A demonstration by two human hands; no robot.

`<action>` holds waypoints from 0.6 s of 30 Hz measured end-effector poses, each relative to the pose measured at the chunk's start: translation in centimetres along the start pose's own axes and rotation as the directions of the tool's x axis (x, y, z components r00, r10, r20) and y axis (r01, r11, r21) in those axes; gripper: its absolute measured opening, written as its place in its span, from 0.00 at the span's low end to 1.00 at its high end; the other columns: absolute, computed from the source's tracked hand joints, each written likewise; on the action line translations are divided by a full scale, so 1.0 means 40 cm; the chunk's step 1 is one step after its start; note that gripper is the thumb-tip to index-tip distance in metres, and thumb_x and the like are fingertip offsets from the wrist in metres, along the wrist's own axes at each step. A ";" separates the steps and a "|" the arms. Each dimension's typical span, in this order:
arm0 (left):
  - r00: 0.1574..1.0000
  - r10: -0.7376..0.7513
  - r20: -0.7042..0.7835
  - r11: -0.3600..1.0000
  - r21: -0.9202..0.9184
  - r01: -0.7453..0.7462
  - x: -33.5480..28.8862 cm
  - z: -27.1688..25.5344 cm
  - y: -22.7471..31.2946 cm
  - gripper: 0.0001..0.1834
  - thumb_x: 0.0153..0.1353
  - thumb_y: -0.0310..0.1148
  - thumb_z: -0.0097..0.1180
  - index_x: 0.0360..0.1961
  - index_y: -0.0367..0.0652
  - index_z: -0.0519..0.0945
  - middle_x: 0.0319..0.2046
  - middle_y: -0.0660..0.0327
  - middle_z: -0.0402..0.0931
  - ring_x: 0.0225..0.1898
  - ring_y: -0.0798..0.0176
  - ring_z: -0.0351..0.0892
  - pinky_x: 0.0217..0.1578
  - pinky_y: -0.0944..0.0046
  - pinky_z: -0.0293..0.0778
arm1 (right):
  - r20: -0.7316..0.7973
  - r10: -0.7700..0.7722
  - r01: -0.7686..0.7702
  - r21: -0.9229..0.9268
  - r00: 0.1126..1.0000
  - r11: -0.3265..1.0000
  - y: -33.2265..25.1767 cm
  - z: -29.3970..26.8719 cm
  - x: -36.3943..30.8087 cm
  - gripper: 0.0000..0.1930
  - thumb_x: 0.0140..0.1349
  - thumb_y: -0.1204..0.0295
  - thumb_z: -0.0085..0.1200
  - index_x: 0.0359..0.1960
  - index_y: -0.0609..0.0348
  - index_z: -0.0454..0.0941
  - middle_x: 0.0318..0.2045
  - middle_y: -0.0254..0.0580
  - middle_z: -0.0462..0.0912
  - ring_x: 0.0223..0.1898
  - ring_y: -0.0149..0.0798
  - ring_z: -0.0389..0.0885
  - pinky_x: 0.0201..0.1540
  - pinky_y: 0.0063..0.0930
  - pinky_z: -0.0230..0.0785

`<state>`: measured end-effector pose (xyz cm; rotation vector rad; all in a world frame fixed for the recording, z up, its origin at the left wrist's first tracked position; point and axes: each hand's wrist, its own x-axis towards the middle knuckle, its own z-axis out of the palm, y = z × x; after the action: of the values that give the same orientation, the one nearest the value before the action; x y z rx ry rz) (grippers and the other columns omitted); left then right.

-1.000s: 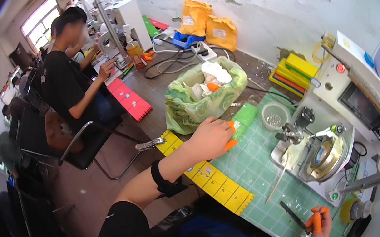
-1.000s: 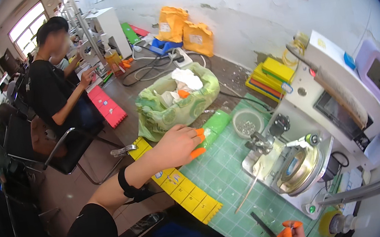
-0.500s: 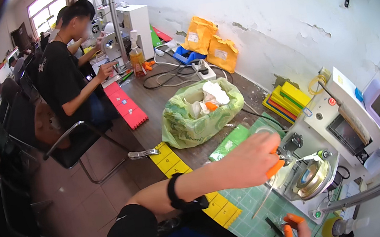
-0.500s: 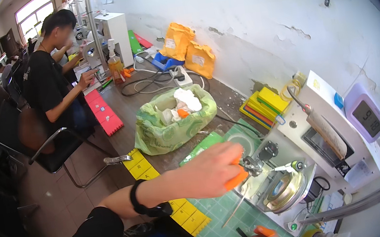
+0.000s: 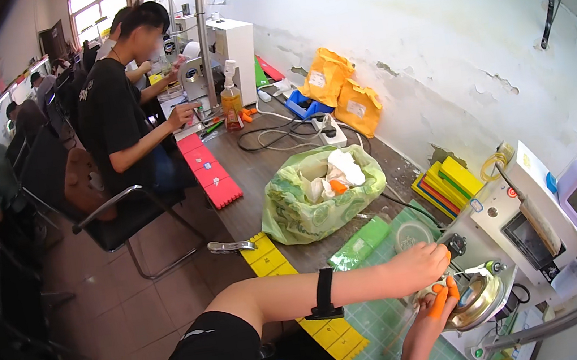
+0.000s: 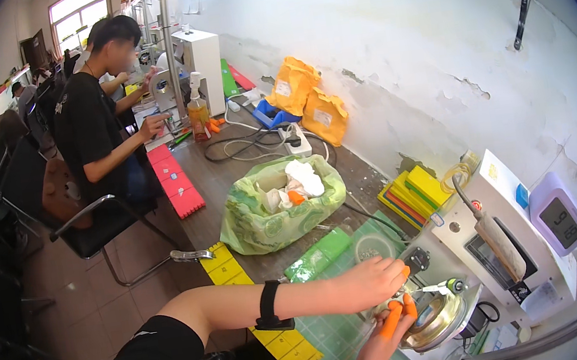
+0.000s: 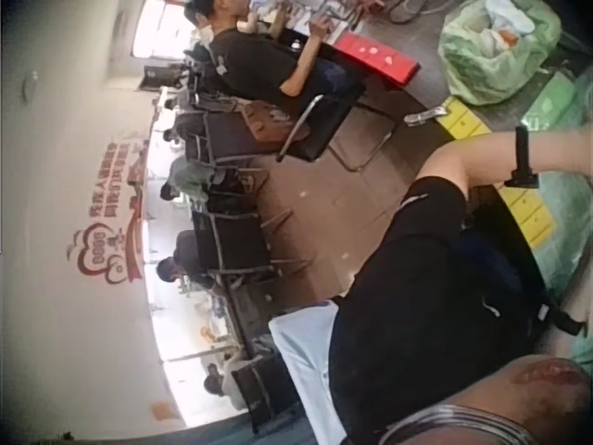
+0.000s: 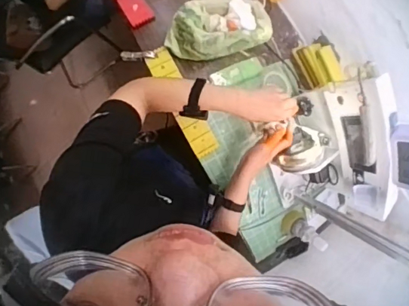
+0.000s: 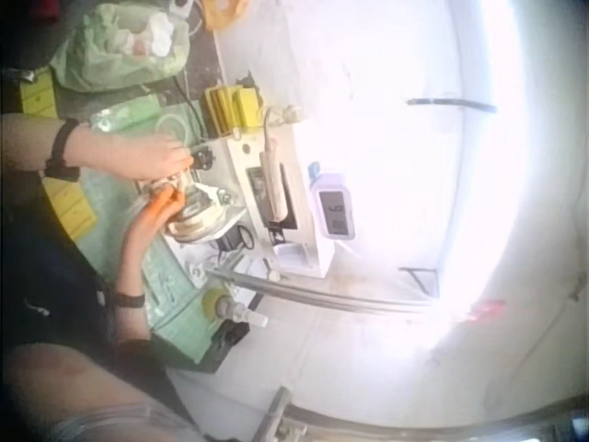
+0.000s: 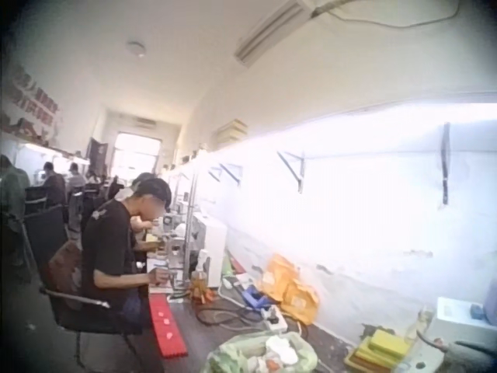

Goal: Assembling small electronic or optical components using glue, tweezers, and a rotating fixture.

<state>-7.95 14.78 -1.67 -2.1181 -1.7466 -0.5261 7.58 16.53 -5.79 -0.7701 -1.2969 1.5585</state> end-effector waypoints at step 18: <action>0.995 -0.098 0.018 0.986 -0.134 0.100 -0.008 -0.018 -0.001 0.27 0.49 0.25 0.63 0.54 0.36 0.75 0.45 0.56 0.75 0.45 0.56 0.78 0.46 0.59 0.74 | -0.093 -0.223 0.197 -0.227 0.970 0.954 0.022 0.021 0.069 0.05 0.81 0.71 0.43 0.50 0.56 0.70 0.39 0.31 0.70 0.40 0.27 0.68 0.46 0.24 0.64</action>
<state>-8.10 14.16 -1.19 -2.1347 -1.8786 -0.6782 5.60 18.78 -6.16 -0.8170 -1.4264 1.1987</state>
